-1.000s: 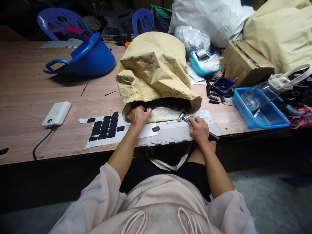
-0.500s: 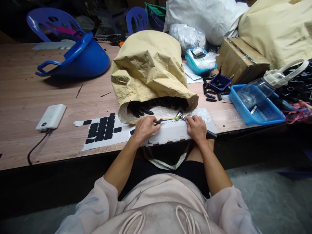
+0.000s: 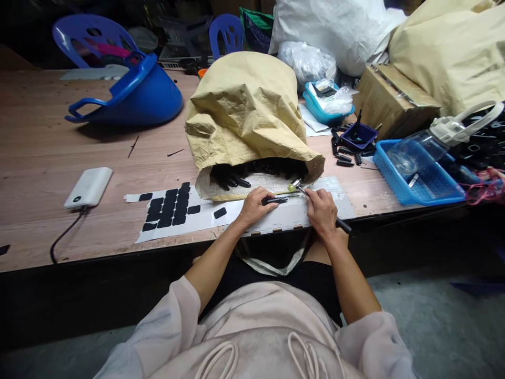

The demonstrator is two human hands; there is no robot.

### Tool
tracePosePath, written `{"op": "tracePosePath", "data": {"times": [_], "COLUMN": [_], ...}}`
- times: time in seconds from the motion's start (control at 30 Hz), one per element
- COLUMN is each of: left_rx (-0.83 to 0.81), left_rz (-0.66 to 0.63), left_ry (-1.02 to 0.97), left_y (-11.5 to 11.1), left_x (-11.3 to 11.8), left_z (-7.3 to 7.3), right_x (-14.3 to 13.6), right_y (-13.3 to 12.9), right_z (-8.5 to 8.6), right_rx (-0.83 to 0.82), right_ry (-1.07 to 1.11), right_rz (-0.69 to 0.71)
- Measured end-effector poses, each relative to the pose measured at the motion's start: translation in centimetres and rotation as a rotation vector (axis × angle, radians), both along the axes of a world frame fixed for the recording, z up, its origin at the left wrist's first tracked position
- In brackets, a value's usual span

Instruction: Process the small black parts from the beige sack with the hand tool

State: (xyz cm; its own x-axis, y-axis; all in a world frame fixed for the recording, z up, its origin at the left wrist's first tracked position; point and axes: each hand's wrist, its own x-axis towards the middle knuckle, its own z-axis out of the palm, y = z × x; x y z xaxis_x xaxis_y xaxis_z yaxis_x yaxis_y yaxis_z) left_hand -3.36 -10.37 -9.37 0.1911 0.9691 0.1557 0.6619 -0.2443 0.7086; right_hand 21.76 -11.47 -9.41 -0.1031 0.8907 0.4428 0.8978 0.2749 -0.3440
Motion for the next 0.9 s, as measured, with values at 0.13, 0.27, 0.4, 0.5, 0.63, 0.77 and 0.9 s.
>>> {"op": "tracePosePath", "data": {"times": [0.13,0.27,0.4,0.5,0.63,0.77,0.9], "left_rx": [-0.042,-0.061,-0.051,-0.039,-0.038,-0.04,-0.036], "left_rz": [0.016,0.034,0.031,0.028,0.03,0.021,0.013], "left_ry": [0.012,0.026,0.023,0.019,0.016,0.016,0.007], "left_y": [0.1,0.0,-0.1,-0.1,-0.1,-0.1,-0.1], "left_x": [0.2,0.4,0.5,0.5,0.6,0.5,0.4], "left_z": [0.3,0.4,0.1,0.0,0.0,0.1,0.2], "right_x": [-1.5,-3.0,-3.6,-3.6,-3.6,-4.4,-5.0], "right_y": [-2.2,-4.2,-5.4,-5.6,-5.4,-5.5,-5.4], "right_z": [1.4,2.4,2.5,2.0,1.7,2.1,1.8], "right_rx": [-0.021,-0.073,-0.033,-0.039,-0.072,-0.07,-0.102], "right_ry": [0.237,0.293,0.26,0.242,0.263,0.315,0.269], "right_rz": [0.097,0.192,0.166,0.166,0.182,0.208,0.229]}}
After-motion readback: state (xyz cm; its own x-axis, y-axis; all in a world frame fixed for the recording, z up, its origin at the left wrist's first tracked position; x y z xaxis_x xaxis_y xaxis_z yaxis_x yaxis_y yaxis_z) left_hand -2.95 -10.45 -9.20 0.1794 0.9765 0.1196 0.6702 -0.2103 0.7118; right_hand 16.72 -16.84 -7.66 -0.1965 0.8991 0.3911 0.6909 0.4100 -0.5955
